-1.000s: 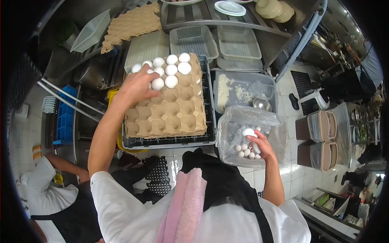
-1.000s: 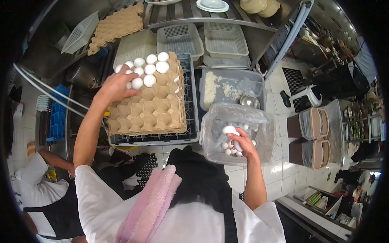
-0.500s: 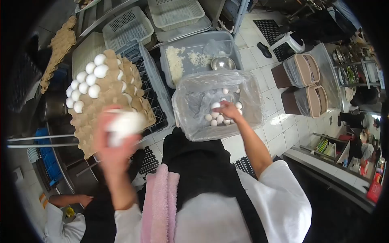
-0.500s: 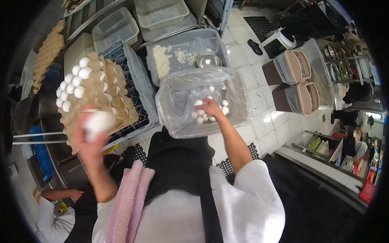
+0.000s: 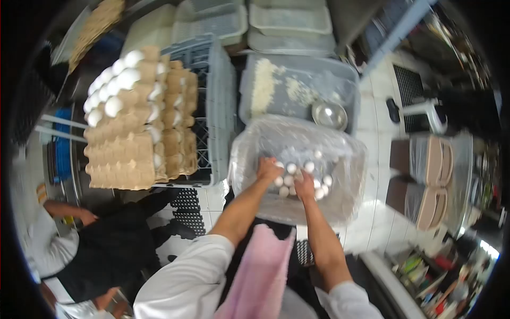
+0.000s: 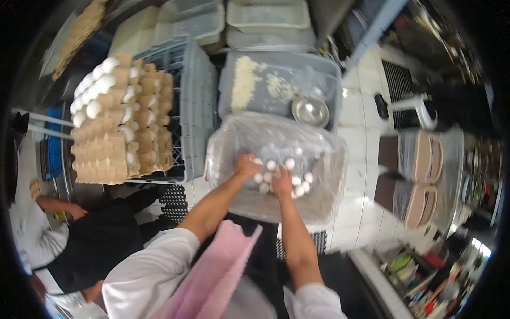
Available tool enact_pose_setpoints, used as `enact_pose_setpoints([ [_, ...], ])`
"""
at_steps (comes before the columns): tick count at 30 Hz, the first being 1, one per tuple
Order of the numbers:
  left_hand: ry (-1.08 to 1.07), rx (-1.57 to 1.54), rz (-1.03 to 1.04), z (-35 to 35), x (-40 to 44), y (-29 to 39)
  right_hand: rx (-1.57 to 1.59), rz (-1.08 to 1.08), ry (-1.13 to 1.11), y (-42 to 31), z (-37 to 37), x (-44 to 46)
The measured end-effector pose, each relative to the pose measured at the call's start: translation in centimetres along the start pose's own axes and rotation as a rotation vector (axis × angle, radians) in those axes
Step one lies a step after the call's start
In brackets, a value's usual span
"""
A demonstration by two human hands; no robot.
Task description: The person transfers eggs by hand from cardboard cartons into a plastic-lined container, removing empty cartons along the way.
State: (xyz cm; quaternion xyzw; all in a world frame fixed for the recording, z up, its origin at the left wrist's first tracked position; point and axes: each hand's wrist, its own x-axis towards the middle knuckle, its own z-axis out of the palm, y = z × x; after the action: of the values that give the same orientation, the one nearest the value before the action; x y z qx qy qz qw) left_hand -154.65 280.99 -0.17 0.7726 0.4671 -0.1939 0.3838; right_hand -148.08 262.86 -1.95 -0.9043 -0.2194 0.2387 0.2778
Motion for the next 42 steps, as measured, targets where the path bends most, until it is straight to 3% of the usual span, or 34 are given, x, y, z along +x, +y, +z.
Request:
enact_pose_setpoints([
  [2,0.013,-0.069,-0.068,-0.8,0.5,0.9,0.290,0.068,-0.108,-3.3,-4.6,-1.0],
  [4,-0.013,-0.137,-0.119,0.5,0.6,0.9,0.332,0.034,-0.079,-10.1,-9.8,-1.3],
  [6,0.045,-0.063,-0.092,3.8,1.6,-0.9,0.422,-0.157,-0.036,-20.2,-14.7,-1.5],
  [8,-0.056,-0.073,-0.070,1.8,-0.9,-0.3,0.464,-0.512,-0.020,-31.7,-18.6,-2.2],
  [10,-0.266,-0.115,0.071,-1.7,-5.1,0.4,0.507,-0.847,0.017,-41.5,-19.2,-2.5],
  [12,-0.650,-0.265,0.375,-7.3,-11.3,0.8,0.450,-1.109,0.068,-49.0,-17.3,-2.2],
  [14,-1.067,-0.520,0.690,-16.7,-18.3,-0.6,0.298,-1.215,0.127,-54.9,-14.7,-1.8],
  [15,-1.112,-0.569,0.773,-23.0,-21.7,-1.6,0.209,-1.226,0.138,-56.9,-13.7,-1.7],
  [17,-0.876,-0.473,0.826,-37.7,-28.6,-3.3,0.100,-1.219,0.167,-58.7,-11.2,-0.9],
  [18,-0.656,-0.468,0.873,-43.8,-30.3,-4.8,-0.018,-1.190,0.164,-59.4,-10.3,-0.7],
  [19,-0.172,-0.367,0.632,-47.8,-32.4,-6.2,-0.015,-1.186,0.176,-60.0,-10.0,-0.5],
  [20,0.140,-0.551,0.507,-50.8,-31.4,-8.1,-0.026,-1.204,0.106,-60.2,-10.3,0.2],
  [21,0.624,-0.433,0.675,-53.7,-29.2,-9.2,-0.042,-1.219,0.030,-60.1,-10.7,0.6],
  [22,0.869,-0.113,0.749,-57.4,-26.4,-11.0,-0.029,-1.253,0.039,-60.3,-11.5,0.4],
  [23,0.850,-0.082,0.737,-60.2,-24.2,-12.3,-0.044,-1.245,0.051,-60.6,-12.7,0.0],
  [25,0.796,0.334,0.870,-65.0,-18.4,-15.5,0.436,-0.886,-0.335,-60.8,-14.7,-0.8],
  [26,0.682,0.248,0.845,-65.4,-18.0,-15.1,0.569,-0.732,-0.361,-60.4,-15.0,-0.9],
  [27,0.567,0.164,0.814,-65.7,-17.9,-14.7,0.564,-0.721,-0.340,-59.7,-15.3,-0.9],
  [29,0.569,0.268,0.865,-66.2,-17.3,-14.1,1.497,-0.328,-0.444,-57.7,-16.1,-0.8],
  [30,0.587,0.376,0.890,-66.3,-17.1,-14.1,1.678,-0.230,-0.393,-57.2,-16.6,-1.2],
  [31,0.580,0.369,0.901,-66.8,-17.2,-13.8,1.773,-0.210,-0.438,-56.1,-16.5,-0.4],
  [33,0.393,0.161,0.728,-68.1,-17.2,-13.5,1.810,-0.194,-0.559,-55.2,-16.2,1.0],
  [34,0.408,0.047,0.817,-68.7,-17.2,-14.3,1.809,-0.194,-0.555,-55.2,-15.8,1.6],
  [35,0.410,0.049,0.821,-68.7,-17.1,-14.5,1.227,-0.380,-0.299,-55.5,-15.3,2.3],
  [36,0.357,-0.477,0.852,-68.6,-17.6,-14.6,0.633,-0.517,-0.052,-56.7,-15.3,2.3],
  [37,0.282,-1.006,0.840,-68.1,-18.1,-14.8,0.634,-0.516,-0.053,-57.5,-15.3,2.1],
  [38,0.185,-1.238,0.865,-67.5,-18.4,-14.8,0.342,-0.727,0.030,-58.2,-15.4,1.9],
  [39,0.189,-1.241,0.866,-67.4,-18.4,-14.7,0.039,-0.928,0.116,-59.2,-15.7,1.7],
  [42,0.132,-1.374,0.625,-66.9,-16.8,-14.7,-0.222,-0.882,0.027,-60.8,-16.3,2.2],
])
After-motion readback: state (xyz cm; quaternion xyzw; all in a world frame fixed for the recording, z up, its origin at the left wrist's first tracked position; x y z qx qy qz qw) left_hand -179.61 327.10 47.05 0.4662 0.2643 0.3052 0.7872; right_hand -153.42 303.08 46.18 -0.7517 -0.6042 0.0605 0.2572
